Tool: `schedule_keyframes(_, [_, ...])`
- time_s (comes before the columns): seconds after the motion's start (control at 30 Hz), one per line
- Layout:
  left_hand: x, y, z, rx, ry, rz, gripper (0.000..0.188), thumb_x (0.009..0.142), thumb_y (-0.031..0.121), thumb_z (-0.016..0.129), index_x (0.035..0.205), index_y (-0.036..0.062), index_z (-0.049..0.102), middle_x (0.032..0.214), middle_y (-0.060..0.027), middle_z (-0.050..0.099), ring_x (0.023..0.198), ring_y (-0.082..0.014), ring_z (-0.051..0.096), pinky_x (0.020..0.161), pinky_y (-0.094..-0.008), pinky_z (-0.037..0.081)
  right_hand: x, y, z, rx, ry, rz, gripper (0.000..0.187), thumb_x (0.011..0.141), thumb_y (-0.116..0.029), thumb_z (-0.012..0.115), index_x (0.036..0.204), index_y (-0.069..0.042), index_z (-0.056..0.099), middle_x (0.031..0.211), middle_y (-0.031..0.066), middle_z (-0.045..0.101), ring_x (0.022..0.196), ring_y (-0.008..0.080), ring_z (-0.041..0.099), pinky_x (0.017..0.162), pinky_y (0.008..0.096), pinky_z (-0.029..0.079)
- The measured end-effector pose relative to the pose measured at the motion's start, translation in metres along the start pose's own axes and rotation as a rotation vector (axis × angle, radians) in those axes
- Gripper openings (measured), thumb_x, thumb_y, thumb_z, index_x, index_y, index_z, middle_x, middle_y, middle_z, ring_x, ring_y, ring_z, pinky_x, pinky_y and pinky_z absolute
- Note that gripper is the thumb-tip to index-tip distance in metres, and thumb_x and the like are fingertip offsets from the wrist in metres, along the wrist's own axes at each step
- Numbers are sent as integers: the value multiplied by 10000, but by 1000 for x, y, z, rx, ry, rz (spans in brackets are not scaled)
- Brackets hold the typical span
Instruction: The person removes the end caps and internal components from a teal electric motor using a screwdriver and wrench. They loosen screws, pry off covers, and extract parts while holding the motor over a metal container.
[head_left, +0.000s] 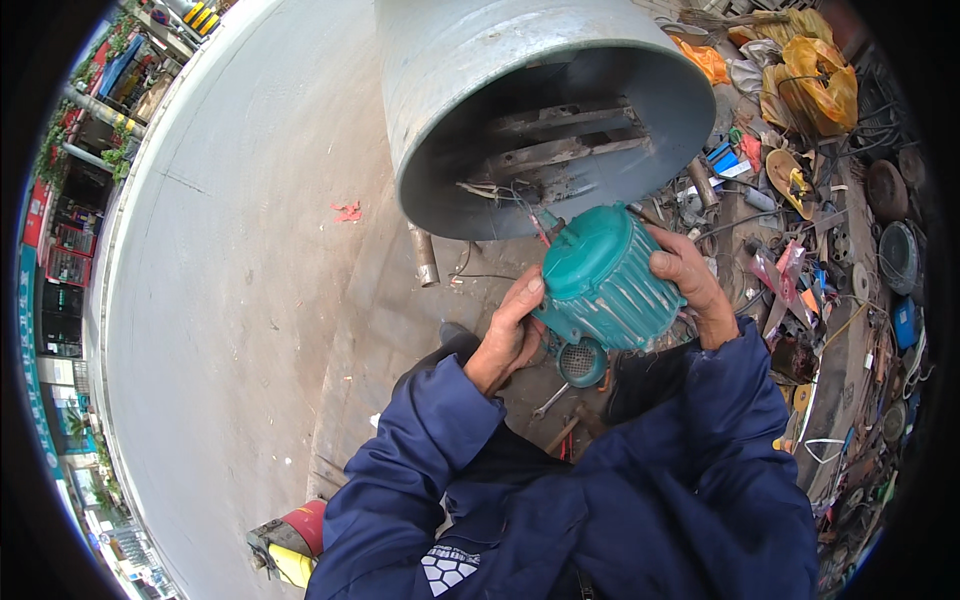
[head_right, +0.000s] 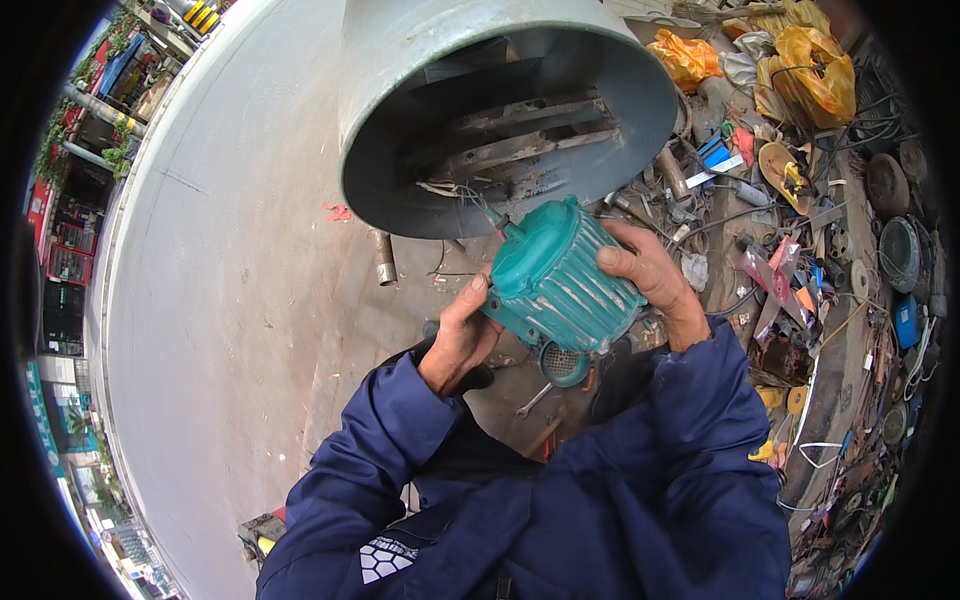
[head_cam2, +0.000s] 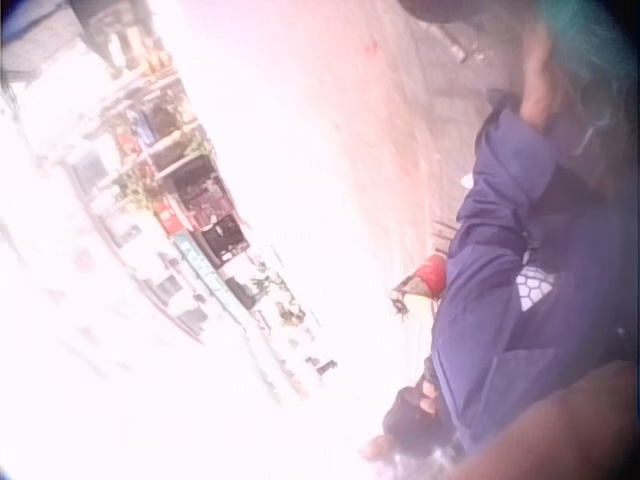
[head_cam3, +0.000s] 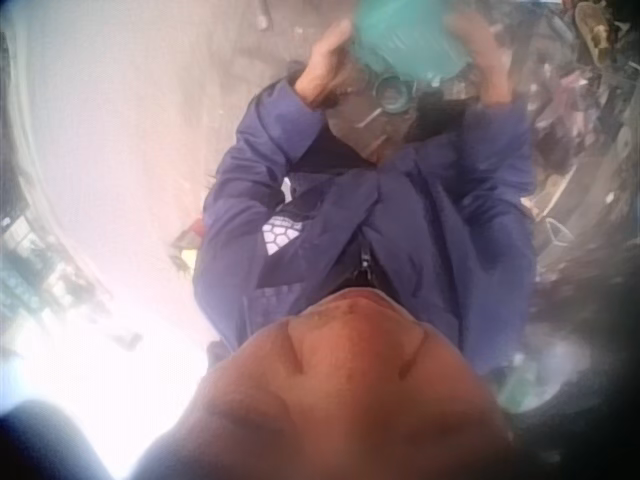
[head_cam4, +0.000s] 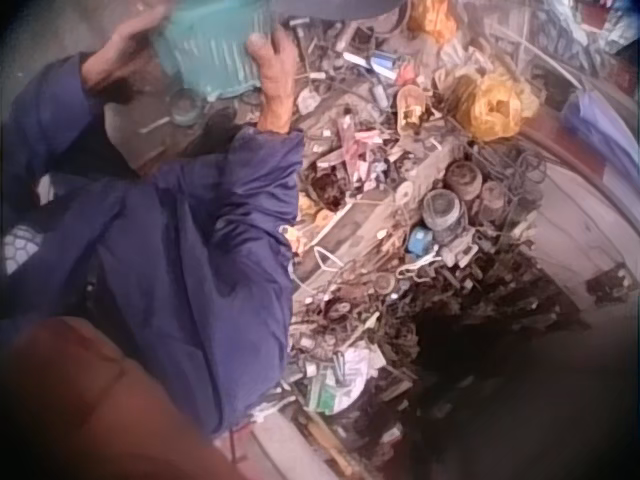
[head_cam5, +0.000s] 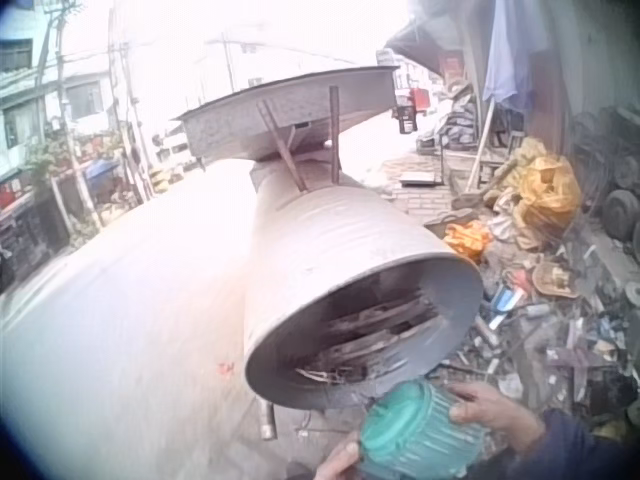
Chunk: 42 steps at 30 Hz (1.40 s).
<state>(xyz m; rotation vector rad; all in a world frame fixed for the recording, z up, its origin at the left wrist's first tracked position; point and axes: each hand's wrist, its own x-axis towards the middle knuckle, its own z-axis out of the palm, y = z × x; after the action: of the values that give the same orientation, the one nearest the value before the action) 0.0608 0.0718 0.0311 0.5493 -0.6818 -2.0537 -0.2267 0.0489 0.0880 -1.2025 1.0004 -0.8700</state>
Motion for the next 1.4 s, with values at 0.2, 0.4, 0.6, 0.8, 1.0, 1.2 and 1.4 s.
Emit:
schedule_keyframes(0.2, [-5,-23,-12,-180,-55,-184,902,988,555,714,1622,17,363,1550,-152,550,1410,-280,551,1193,-475,438,25,-25,-3,-412,-146,58,934,816,-618,821,1404,84,633,1260,225,729,1170,319,694,1031,399,525])
schedule_keyframes(0.4, [8,-19,5,-257,-203,-234,1075,901,733,709,1660,79,319,1637,-188,461,1497,-396,473,1224,-630,395,72,-78,-14,-637,-311,154,1066,770,-727,795,1432,92,629,1332,280,708,1233,389,682,1078,417,513])
schedule_keyframes(0.6, [37,-17,18,-490,-215,-121,1113,859,808,685,1657,117,333,1631,-198,460,1493,-441,468,1208,-684,400,119,-138,16,-1038,-358,144,977,822,-791,715,1269,77,738,1143,249,768,1055,362,744,917,433,576])
schedule_keyframes(0.8, [51,-20,17,-478,-171,56,1099,802,706,822,1630,133,381,1627,-135,477,1494,-382,477,1227,-616,424,127,-163,66,-1400,-330,18,1006,895,-844,572,1284,71,729,1205,294,748,1146,441,725,1007,491,560])
schedule_keyframes(1.0, [69,-27,27,-573,-144,168,1132,739,675,887,1621,156,402,1633,-95,478,1519,-354,444,1268,-614,361,115,-155,105,-1621,-3,-201,750,963,-642,531,1131,38,799,1142,260,772,1117,423,726,1034,520,515])
schedule_keyframes(1.2, [74,-15,20,-504,-167,261,1130,715,603,941,1635,236,398,1647,-44,466,1543,-312,410,1274,-579,363,89,-126,126,-1454,439,-844,418,872,-385,731,985,15,777,1017,189,748,1042,356,689,1145,569,420])
schedule_keyframes(1.4, [70,-3,17,-423,-154,356,1158,714,575,959,1647,213,376,1648,-83,457,1502,-330,466,1243,-546,428,12,-88,118,-651,615,-1010,278,839,-61,766,1104,-3,705,1062,143,684,959,307,677,911,434,557])
